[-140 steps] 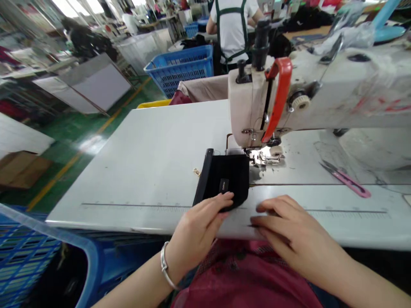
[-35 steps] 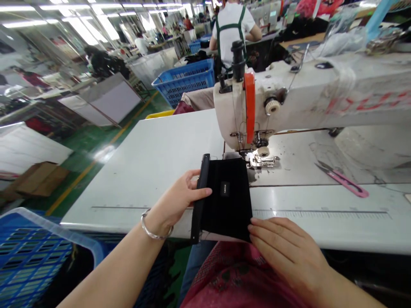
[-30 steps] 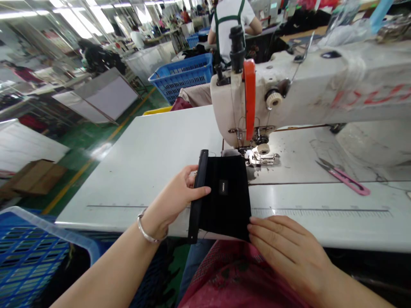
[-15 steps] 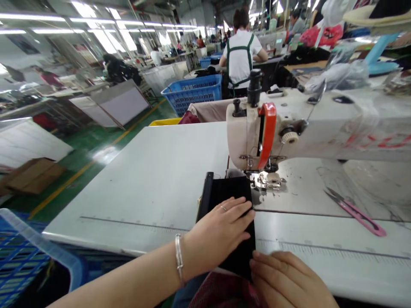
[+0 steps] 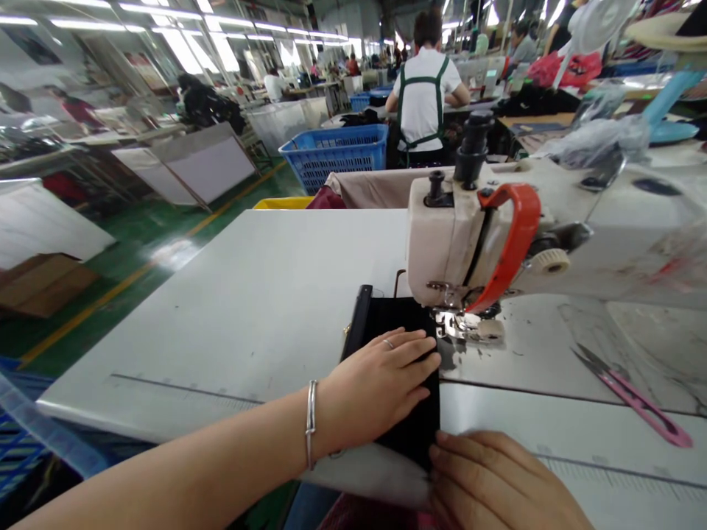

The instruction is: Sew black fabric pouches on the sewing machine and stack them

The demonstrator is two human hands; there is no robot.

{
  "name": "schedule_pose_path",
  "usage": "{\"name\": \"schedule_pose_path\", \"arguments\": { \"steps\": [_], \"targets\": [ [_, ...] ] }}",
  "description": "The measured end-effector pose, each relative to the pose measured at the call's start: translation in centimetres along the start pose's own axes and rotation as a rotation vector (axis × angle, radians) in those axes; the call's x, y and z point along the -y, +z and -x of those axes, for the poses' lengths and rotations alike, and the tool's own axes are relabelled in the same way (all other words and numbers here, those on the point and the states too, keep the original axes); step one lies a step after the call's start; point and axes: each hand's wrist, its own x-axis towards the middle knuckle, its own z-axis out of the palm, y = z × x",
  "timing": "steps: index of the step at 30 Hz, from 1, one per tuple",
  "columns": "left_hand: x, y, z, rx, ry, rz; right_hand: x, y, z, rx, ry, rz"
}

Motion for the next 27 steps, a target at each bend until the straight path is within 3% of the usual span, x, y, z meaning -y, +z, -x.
{"name": "schedule_pose_path", "arguments": {
  "steps": [6, 11, 20, 27],
  "targets": [
    [-0.5, -0.5, -0.1, -0.001, 0.06, -0.096, -1.0, 0.0, -0.7, 0.052, 0.038, -0.054],
    [-1.5, -0.2, 1.5, -0.101, 0.06, 0.066, -2.1, -0.5, -1.7, 0.124, 0.072, -0.055],
    [1.1, 0.1, 0.4, -0.171, 0.13, 0.08, -4.2, -0.5, -3.3, 0.165, 0.094, -0.197],
    [0.9, -0.4, 0.3, -0.111, 0.233, -0.029, -4.3, -1.1, -2.8, 0.193, 0.214, -0.251]
  ]
}}
